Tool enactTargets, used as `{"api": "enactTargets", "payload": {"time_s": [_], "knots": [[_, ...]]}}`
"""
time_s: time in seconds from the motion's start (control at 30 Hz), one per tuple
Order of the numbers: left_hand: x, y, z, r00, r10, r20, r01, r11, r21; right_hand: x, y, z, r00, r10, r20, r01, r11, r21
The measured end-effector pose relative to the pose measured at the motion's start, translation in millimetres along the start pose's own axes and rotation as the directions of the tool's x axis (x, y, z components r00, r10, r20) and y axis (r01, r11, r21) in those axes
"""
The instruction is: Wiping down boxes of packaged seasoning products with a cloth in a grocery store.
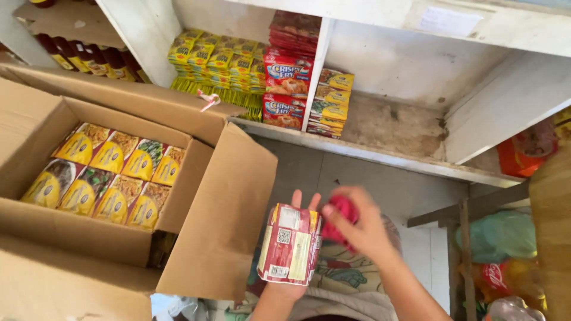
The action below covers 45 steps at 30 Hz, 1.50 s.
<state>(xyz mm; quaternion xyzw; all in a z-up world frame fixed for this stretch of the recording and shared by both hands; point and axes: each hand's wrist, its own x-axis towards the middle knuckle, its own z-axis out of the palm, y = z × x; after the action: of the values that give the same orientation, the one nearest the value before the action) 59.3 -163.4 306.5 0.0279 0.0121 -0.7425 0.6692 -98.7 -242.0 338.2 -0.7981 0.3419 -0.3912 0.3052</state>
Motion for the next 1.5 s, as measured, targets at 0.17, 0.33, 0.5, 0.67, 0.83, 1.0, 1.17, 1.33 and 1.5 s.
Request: {"api": "enactTargets", "payload": {"time_s": [0.17, 0.33, 0.5, 0.67, 0.83, 1.0, 1.17, 1.33, 1.5], "knots": [[18.4, -4.6, -13.1, 0.993, -0.062, 0.102, 0.059, 0.998, 0.035, -2.4, -70.3, 20.8, 0.955, -0.073, -0.289, 0.06, 0.997, -0.051], [2.7, -8.4, 6.2, 0.996, 0.019, 0.091, -0.034, 0.985, 0.17, 1.4, -45.7, 39.4, 0.905, -0.398, -0.152, 0.347, 0.896, -0.277], [-0.8, -9.1, 14.3, 0.99, 0.028, -0.136, -0.004, 0.985, 0.171, -3.1, -57.3, 38.1, 0.927, -0.331, -0.178, 0.216, 0.856, -0.47], [-1.7, -8.6, 6.3, 0.991, 0.025, 0.131, -0.067, 0.943, 0.326, 4.2, -49.9, 32.3, 0.899, -0.43, -0.086, 0.377, 0.858, -0.35], [11.1, -7.3, -4.3, 0.985, 0.028, -0.169, 0.016, 0.967, 0.255, 12.7, -60.8, 38.4, 0.923, -0.289, -0.255, 0.134, 0.861, -0.49], [-6.6, -11.2, 16.8, 0.95, 0.088, 0.299, -0.18, 0.938, 0.297, 5.6, -60.5, 50.6, 0.925, -0.36, -0.119, 0.324, 0.914, -0.243], [-8.7, -12.5, -0.3, 0.96, 0.043, -0.276, -0.007, 0.992, 0.13, 19.7, -42.0, 56.4, 0.954, -0.191, -0.232, 0.11, 0.941, -0.32], [4.8, 5.5, -54.7, 0.997, -0.024, 0.072, 0.021, 0.999, 0.042, -17.1, -50.4, 65.0, 0.96, -0.243, -0.14, 0.207, 0.95, -0.232], [-6.6, -2.3, 17.4, 0.995, 0.069, -0.067, -0.064, 0.995, 0.074, -11.8, 16.4, 58.9, 0.874, 0.07, -0.481, -0.186, 0.962, -0.198]]}}
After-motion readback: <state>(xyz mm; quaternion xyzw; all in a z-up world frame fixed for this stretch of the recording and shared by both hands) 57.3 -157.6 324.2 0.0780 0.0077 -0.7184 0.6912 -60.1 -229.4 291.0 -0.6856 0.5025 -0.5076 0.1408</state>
